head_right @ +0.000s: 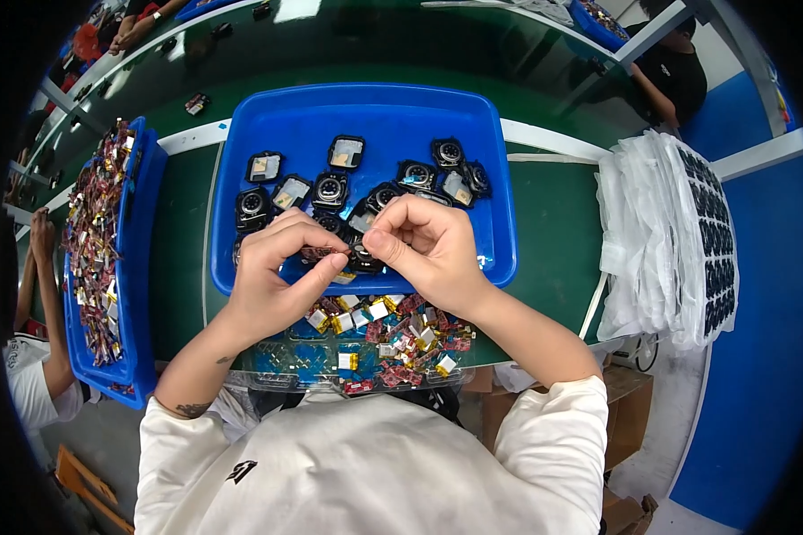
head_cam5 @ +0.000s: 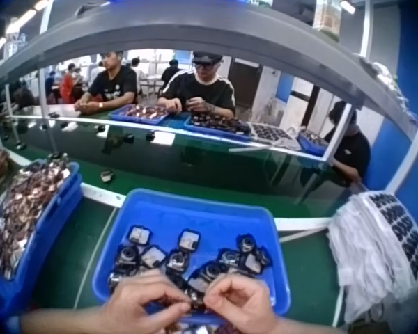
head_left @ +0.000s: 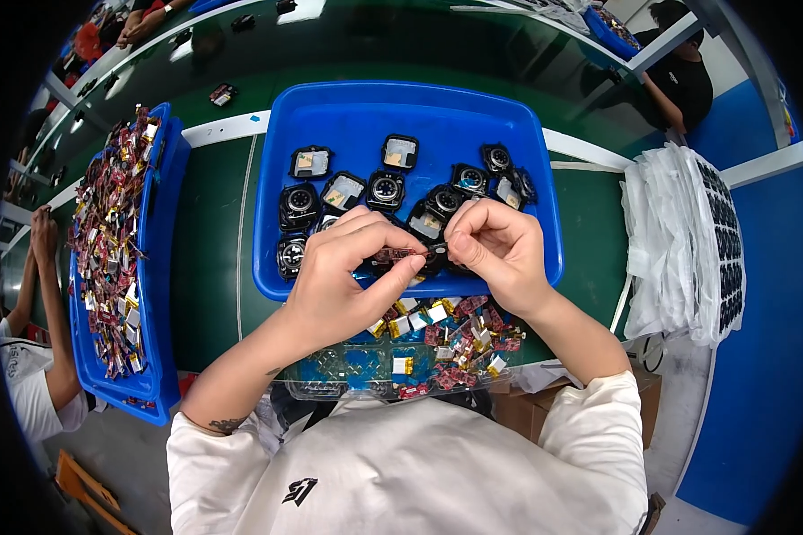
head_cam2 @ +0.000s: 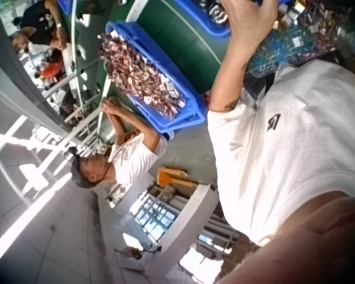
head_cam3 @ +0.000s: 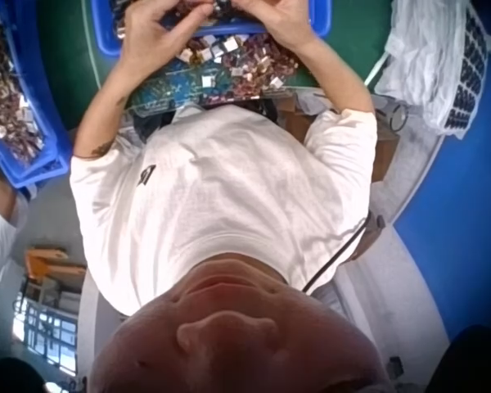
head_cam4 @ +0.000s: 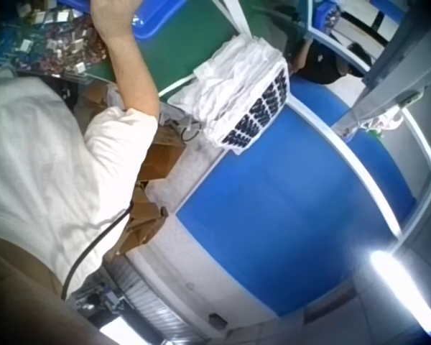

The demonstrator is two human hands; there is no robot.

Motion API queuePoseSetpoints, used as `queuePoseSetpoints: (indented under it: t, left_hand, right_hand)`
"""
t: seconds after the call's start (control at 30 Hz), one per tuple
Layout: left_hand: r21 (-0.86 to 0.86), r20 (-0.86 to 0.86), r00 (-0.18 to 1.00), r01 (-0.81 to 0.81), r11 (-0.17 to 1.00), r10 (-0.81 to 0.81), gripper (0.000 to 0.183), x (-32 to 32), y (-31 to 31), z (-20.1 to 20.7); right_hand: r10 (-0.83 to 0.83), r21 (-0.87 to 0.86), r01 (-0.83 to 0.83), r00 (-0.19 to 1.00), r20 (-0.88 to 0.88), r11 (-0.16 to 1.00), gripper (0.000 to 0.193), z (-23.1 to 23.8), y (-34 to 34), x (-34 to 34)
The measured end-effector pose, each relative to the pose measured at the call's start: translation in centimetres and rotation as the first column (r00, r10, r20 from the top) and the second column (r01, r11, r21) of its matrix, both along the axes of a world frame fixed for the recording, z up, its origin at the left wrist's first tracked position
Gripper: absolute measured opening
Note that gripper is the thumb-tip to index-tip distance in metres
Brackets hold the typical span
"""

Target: Assembling small electronic components (likely smartwatches or similar devices) at a factory workbench.

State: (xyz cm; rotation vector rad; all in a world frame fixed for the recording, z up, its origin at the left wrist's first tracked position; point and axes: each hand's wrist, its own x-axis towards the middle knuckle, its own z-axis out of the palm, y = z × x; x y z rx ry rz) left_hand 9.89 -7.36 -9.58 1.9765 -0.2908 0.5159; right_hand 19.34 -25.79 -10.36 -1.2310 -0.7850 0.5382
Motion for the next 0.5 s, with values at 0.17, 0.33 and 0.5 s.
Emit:
queuePoseSetpoints:
  t: [0.17, 0.33, 0.5]
  left_hand:
    - [-0.008, -0.042, 0.999, 0.013, 1.0, -0.013, 0.006, -0.1, 0.1, -0.1]
    - [-0.282, -0.102, 0.966, 0.202, 0.938, -0.239, 0.006, -0.5, 0.4, 0.3]
    - [-0.576, -0.176, 0.98, -0.026, 0.817, -0.093, 0.014, -0.8, 0.6, 0.3]
  right_hand:
    - [0.198, -0.096, -0.183, 0.965, 0.171, 0.978, 0.013, -0.1, 0.0, 0.3]
    - [-0.051, 0.015, 0.05, 0.999, 0.019, 0.999, 0.008, 0.0, 0.0, -0.3]
    - [-0.23, -0.233, 0.34, 0.889, 0.396, 0.911, 0.048, 1.6, 1.0, -0.8]
